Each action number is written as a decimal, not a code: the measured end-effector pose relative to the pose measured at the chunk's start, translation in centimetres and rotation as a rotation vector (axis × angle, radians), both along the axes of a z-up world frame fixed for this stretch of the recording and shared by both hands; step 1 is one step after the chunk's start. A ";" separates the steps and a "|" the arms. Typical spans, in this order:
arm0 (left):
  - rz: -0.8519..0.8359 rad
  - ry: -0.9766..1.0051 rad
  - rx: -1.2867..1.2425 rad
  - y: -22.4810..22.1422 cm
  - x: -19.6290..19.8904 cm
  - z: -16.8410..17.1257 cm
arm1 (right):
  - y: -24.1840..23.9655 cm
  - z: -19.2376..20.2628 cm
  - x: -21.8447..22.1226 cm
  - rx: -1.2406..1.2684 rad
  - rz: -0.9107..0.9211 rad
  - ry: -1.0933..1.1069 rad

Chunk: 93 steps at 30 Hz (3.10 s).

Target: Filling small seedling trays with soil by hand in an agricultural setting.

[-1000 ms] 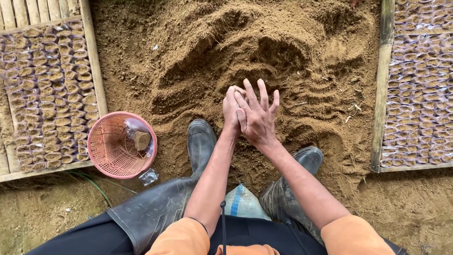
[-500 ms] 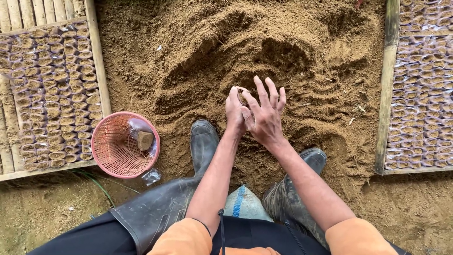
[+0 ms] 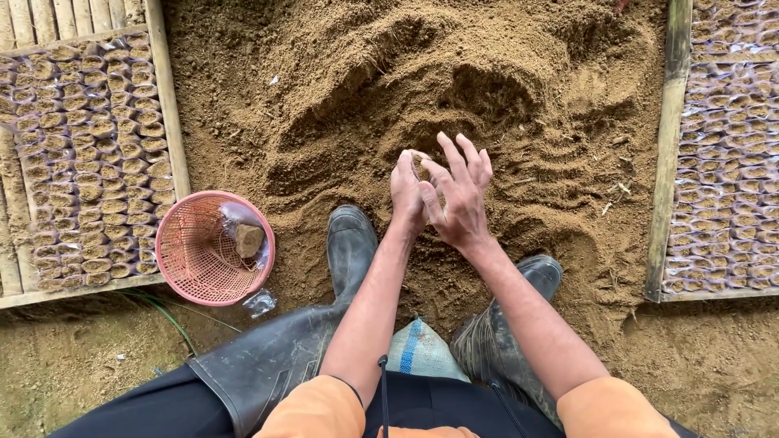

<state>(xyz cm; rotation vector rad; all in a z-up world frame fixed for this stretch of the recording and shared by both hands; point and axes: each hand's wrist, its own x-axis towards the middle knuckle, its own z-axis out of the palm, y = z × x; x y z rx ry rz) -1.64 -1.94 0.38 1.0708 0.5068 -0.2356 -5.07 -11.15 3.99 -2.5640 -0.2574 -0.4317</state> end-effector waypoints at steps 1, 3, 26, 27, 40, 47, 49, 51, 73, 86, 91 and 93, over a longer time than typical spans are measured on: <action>0.000 -0.001 0.001 0.0 0.2 -0.9 | 0.2 0.0 0.0 0.001 0.000 -0.001; -0.046 -0.030 -0.013 0.0 0.5 -2.6 | 0.5 0.1 -0.1 -0.051 0.010 0.020; -0.056 -0.016 -0.042 0.3 0.6 -0.5 | 1.2 -0.8 -0.5 -0.264 -0.023 -0.059; -0.054 -0.021 -0.053 0.3 0.5 -0.3 | 1.2 -0.8 -0.5 -0.279 -0.034 -0.062; 0.004 0.012 -0.162 -0.1 0.5 -1.4 | 1.0 0.2 -0.1 -0.214 -0.045 -0.030; 0.100 -0.161 -0.408 0.0 0.3 3.2 | -0.4 2.8 1.9 0.043 0.033 0.094; 0.147 -0.215 -0.398 -0.5 0.3 1.9 | -0.7 3.8 2.6 -0.020 0.057 0.149; 0.171 -0.303 -0.390 -1.0 0.9 -2.3 | -1.0 4.0 3.3 -0.136 0.090 0.182; -0.560 0.005 -0.378 -1.3 0.9 8.3 | -4.7 14.9 5.3 -0.231 0.183 0.960; -1.556 -0.405 1.128 -2.5 8.2 19.4 | -10.9 23.9 4.0 -0.635 0.155 1.016; -1.567 -0.630 1.266 -4.5 7.8 21.2 | -12.9 24.9 2.1 -0.656 0.125 0.947; -1.685 -0.586 1.334 -4.2 6.9 22.8 | -13.0 24.6 1.3 -0.546 0.078 0.961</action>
